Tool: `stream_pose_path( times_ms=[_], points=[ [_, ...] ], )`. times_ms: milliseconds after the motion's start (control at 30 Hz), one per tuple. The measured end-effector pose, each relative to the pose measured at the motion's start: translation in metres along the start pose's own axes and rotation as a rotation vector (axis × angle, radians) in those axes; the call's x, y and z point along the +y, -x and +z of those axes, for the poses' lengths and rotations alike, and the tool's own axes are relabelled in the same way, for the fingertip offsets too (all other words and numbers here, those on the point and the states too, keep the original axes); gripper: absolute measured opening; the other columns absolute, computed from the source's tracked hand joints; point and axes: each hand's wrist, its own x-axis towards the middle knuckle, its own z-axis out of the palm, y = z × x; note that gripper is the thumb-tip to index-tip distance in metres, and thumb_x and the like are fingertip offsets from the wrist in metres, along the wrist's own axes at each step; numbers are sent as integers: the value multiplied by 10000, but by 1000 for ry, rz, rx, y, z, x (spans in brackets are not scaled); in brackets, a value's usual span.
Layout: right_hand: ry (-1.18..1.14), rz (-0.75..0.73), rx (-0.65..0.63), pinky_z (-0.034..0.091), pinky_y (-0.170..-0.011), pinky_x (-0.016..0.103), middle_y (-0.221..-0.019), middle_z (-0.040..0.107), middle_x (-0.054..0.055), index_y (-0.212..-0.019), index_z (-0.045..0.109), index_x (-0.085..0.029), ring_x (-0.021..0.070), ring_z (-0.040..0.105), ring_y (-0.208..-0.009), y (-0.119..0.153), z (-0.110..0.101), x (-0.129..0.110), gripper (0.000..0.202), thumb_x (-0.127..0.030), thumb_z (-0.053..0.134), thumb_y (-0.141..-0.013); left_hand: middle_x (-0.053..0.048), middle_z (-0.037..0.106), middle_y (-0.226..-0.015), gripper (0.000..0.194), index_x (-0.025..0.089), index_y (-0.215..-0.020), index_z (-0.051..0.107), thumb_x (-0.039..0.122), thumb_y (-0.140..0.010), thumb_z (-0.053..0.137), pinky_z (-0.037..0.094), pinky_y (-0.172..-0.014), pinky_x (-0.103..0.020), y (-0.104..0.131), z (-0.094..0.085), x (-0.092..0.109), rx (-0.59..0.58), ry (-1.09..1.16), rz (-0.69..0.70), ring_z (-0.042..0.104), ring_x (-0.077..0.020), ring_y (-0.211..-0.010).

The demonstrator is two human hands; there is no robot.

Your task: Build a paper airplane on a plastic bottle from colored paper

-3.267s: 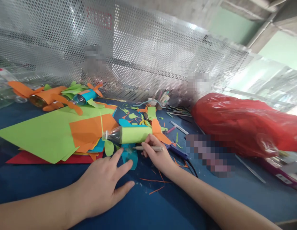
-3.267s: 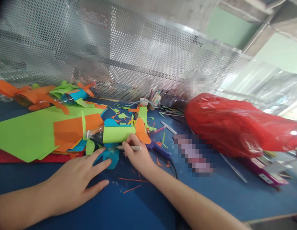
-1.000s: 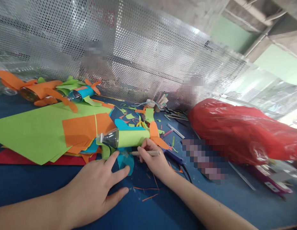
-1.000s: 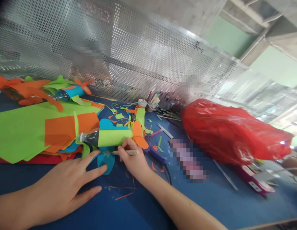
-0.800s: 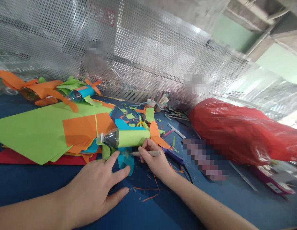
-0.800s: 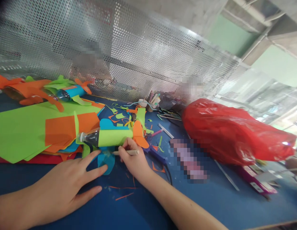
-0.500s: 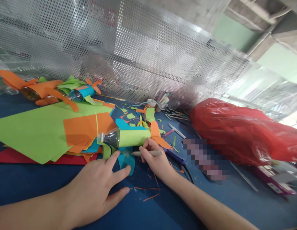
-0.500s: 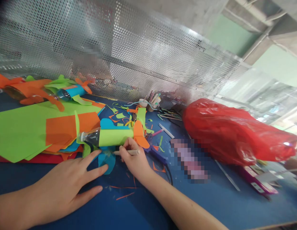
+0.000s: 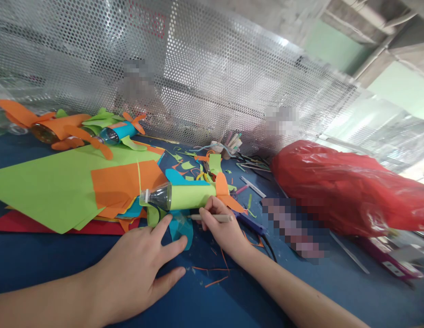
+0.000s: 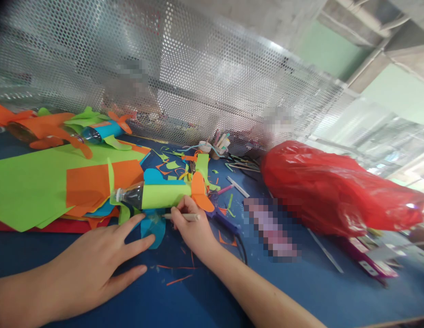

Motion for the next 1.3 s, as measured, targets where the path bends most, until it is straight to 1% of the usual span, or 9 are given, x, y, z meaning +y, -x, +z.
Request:
stream_pose_path(
  times_ms=[233,367,533,700,933,1033,1167,1233,1300],
  points=[
    [10,-10,-2,369,-488,225,-493,481,-81,-685,395,-238,114,477,-456,0,-1,1,201,-272,537,-823,-224,559,-1308,391,288,-1249,622,442,-937,444,568,-716,-513,1,5,-1,45,33,-8,688,-347,-895],
    [10,-12,-4,374,-487,225,-493,481,-82,-688,397,-237,114,483,-456,0,-1,0,198,-260,538,-824,-243,557,-1304,401,277,-1250,624,447,-938,440,571,-706,-507,0,4,0,21,10,-5,690,-347,-888],
    [2,-18,-12,362,-484,224,-481,464,-88,-680,389,-239,108,455,-442,0,0,0,205,-247,529,-829,-245,560,-1302,401,283,-1262,613,447,-943,431,571,-721,-499,0,1,0,-11,-8,-8,693,-334,-892],
    [0,-25,-13,371,-507,232,-509,485,-80,-696,402,-238,117,476,-476,0,-1,2,199,-263,541,-837,-262,546,-1312,407,277,-1274,602,441,-946,427,571,-717,-501,1,0,0,-12,-16,3,692,-344,-903],
    [-21,-11,-3,361,-494,225,-497,478,-86,-689,400,-236,108,467,-458,0,-1,3,207,-240,550,-831,-266,545,-1312,397,275,-1265,610,431,-945,435,572,-710,-503,0,0,-1,-17,-6,2,695,-346,-892],
    [-60,-15,-6,372,-506,228,-476,474,-86,-692,405,-234,108,468,-466,1,-1,1,221,-289,538,-860,-268,542,-1313,397,275,-1256,617,435,-946,427,571,-708,-505,0,0,0,-19,-2,-2,694,-350,-894],
    [-141,-10,-41,433,-533,253,-443,448,-100,-747,412,-238,112,469,-437,4,-1,-5,247,-411,447,-920,-256,537,-1323,395,289,-1268,605,432,-947,425,569,-724,-508,1,1,-1,-13,8,-2,692,-345,-902],
    [-177,-1,-83,459,-556,261,-485,447,-103,-774,425,-233,102,458,-446,6,-1,-7,209,-387,508,-889,-249,537,-1324,395,291,-1273,600,431,-949,420,568,-731,-505,1,2,-1,-8,17,1,690,-340,-907],
    [-185,-9,-137,456,-577,254,-589,484,-78,-781,452,-220,98,476,-513,6,-1,-8,177,-318,592,-827,-245,533,-1328,395,292,-1276,595,426,-951,414,570,-727,-499,1,2,-2,-9,27,1,689,-334,-903]
  ],
)
